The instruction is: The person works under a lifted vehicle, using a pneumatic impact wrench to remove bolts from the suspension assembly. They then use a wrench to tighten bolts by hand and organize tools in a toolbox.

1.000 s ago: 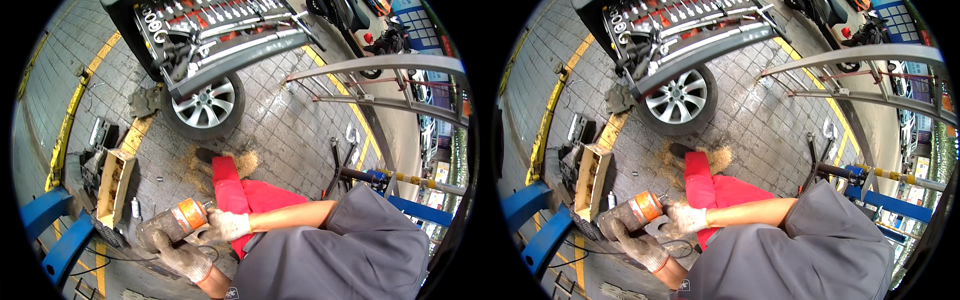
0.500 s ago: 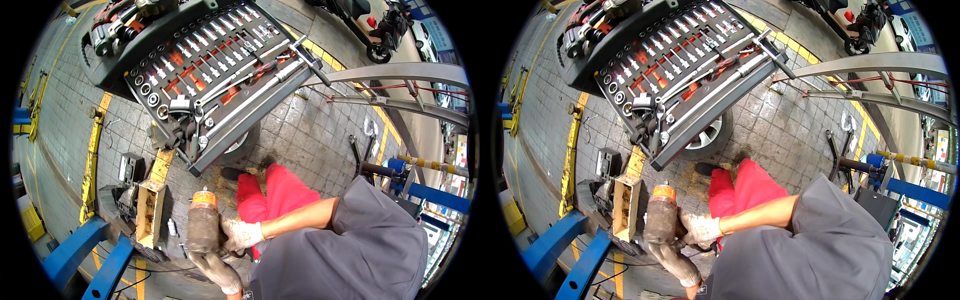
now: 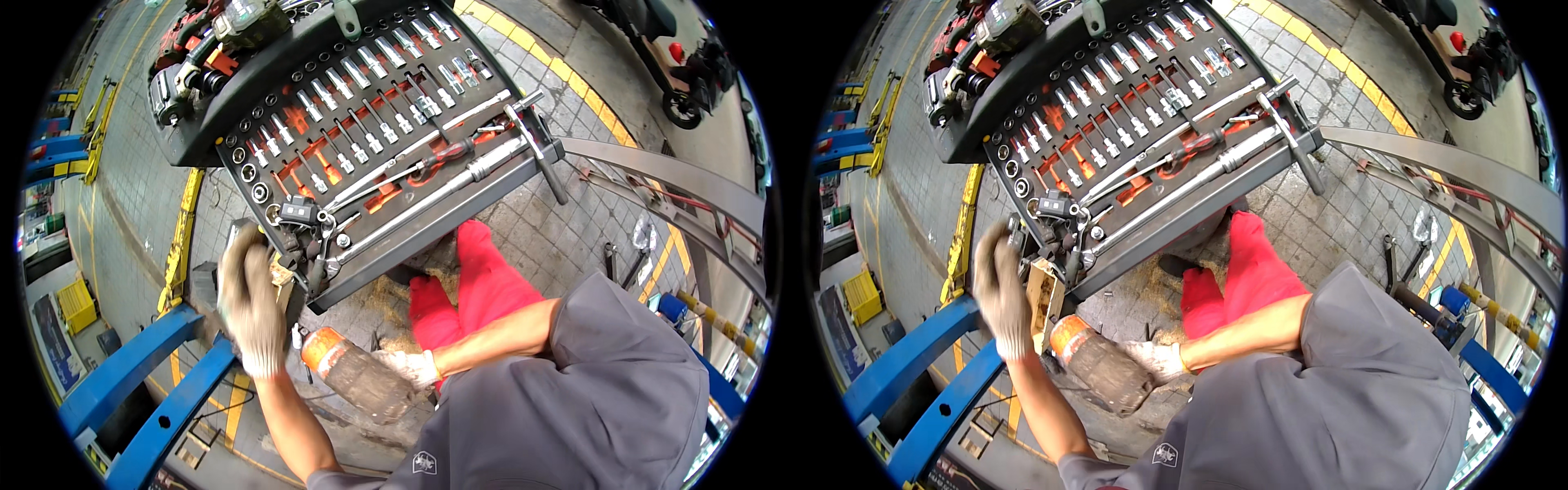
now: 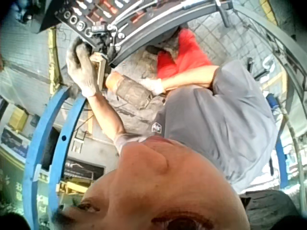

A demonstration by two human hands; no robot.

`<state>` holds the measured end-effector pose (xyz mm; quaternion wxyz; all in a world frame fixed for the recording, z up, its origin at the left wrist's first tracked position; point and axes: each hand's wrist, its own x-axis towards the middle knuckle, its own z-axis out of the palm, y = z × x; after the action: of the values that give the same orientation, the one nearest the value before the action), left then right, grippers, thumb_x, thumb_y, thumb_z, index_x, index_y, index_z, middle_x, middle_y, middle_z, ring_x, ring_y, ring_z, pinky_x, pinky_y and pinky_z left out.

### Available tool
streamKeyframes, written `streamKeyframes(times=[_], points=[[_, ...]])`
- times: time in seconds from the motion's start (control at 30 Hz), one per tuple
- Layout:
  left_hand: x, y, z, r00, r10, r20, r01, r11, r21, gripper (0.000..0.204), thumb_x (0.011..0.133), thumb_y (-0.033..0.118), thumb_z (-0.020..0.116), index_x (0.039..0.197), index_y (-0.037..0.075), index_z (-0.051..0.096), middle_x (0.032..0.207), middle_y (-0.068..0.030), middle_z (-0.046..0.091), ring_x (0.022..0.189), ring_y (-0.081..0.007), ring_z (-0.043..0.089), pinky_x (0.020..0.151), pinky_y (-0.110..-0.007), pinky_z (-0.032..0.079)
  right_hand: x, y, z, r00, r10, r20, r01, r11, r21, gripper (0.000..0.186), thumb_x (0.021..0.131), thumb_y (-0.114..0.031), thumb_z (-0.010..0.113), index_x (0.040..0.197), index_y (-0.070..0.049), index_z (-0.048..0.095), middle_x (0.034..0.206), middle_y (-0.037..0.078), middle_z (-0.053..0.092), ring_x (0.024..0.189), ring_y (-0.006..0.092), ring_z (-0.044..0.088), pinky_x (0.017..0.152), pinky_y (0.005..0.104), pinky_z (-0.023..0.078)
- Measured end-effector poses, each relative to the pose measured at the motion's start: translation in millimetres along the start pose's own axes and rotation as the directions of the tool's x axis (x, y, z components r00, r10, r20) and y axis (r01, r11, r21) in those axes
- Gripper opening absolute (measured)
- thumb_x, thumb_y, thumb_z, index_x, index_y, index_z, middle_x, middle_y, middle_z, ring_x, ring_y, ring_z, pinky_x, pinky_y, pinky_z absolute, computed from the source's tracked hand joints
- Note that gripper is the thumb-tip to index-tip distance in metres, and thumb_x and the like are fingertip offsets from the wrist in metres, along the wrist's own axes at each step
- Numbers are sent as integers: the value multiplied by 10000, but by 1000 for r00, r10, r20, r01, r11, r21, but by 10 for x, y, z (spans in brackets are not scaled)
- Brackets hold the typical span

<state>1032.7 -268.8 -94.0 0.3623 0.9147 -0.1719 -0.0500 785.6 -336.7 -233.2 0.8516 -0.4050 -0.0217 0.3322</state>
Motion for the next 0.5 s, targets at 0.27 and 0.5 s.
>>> streamKeyframes(times=[0.27,0.5], points=[[1659,324,1261,977,99,190,-158,932,326,375,1009,298,495,1303,114,639,1236,-203,645,1148,-374,631,1008,-424,483,-561,-341,-659,996,-16,86,33,979,-202,635,808,-214,788,1328,23,512,1146,253,666,1095,377,658,898,452,522],[2260,264,1808,972,-139,191,45,902,429,519,980,461,538,1317,72,605,1234,-281,638,1177,-437,608,1019,-449,473,-790,-378,-1053,997,-17,73,11,997,80,636,822,-258,784,1335,16,528,1204,235,660,1119,348,653,929,451,512]])
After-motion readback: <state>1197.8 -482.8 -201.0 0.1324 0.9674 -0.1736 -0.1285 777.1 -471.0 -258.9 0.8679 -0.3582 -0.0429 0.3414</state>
